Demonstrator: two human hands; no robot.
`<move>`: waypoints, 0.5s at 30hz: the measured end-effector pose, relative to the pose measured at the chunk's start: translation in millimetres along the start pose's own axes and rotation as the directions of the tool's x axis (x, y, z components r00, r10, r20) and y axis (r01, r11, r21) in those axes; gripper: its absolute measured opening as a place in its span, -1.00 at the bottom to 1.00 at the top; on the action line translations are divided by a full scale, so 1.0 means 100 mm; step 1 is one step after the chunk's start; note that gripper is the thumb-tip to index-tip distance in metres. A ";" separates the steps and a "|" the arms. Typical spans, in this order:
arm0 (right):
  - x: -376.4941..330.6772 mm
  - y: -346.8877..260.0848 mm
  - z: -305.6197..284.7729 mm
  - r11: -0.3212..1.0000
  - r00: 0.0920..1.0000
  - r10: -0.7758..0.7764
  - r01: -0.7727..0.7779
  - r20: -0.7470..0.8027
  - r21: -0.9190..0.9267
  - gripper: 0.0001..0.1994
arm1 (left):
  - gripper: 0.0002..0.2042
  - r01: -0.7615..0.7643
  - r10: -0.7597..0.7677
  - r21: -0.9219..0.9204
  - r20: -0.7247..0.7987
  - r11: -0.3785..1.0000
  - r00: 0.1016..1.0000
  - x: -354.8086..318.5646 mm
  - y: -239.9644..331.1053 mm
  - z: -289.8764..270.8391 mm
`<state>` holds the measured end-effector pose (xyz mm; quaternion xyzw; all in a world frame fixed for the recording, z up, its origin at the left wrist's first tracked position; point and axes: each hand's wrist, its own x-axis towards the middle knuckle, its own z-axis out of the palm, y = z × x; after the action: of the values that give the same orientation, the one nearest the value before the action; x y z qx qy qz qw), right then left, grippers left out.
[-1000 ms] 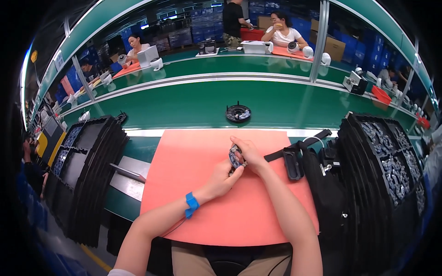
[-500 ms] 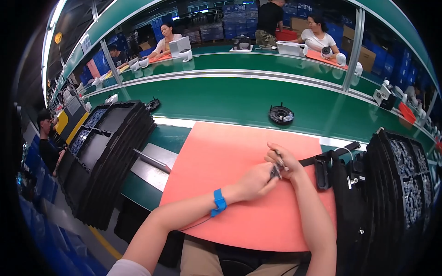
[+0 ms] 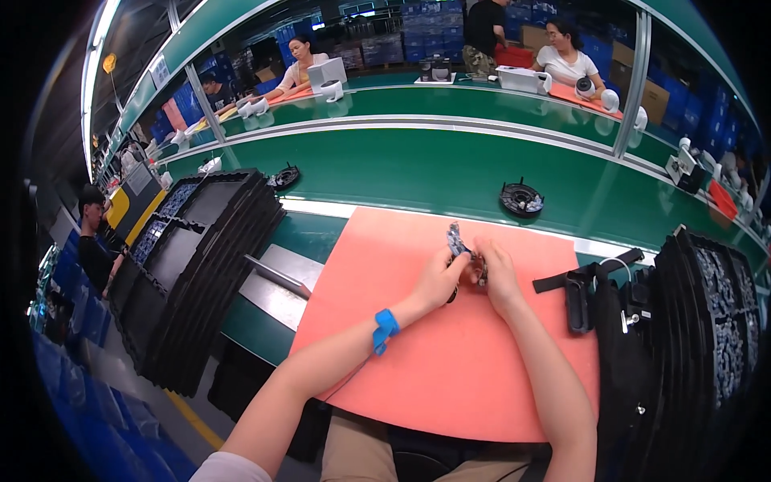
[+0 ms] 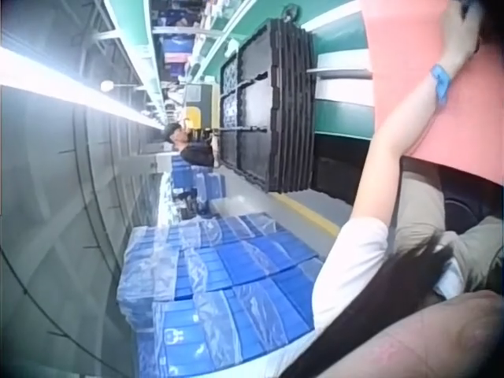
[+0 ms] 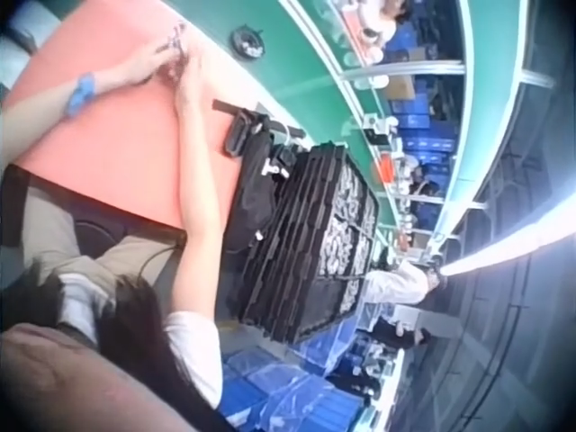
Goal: Assembling small electronic components onto LED circuit board panels on a production line.
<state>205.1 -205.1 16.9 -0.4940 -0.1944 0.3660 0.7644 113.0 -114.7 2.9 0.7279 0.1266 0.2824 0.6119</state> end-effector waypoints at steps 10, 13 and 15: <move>-0.01 -0.05 -0.14 0.965 0.997 0.003 0.017 0.074 -0.260 -0.79 | -0.81 -0.054 0.053 0.016 0.056 0.998 0.997 -0.06 0.19 0.02; 0.01 -0.02 -0.11 0.980 0.998 -0.060 0.062 0.018 -0.187 -0.81 | -0.75 -0.010 -0.001 0.183 0.061 0.983 0.998 -0.06 0.23 -0.03; 0.07 0.02 -0.19 0.974 0.981 -0.181 0.169 -0.070 -0.154 -0.81 | -0.70 0.061 -0.085 0.241 0.088 0.969 0.993 -0.07 0.26 -0.07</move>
<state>221.3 -211.3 6.8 -0.5450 -0.2314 0.2608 0.7625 98.8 -118.6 26.6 0.8037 0.1563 0.2066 0.5357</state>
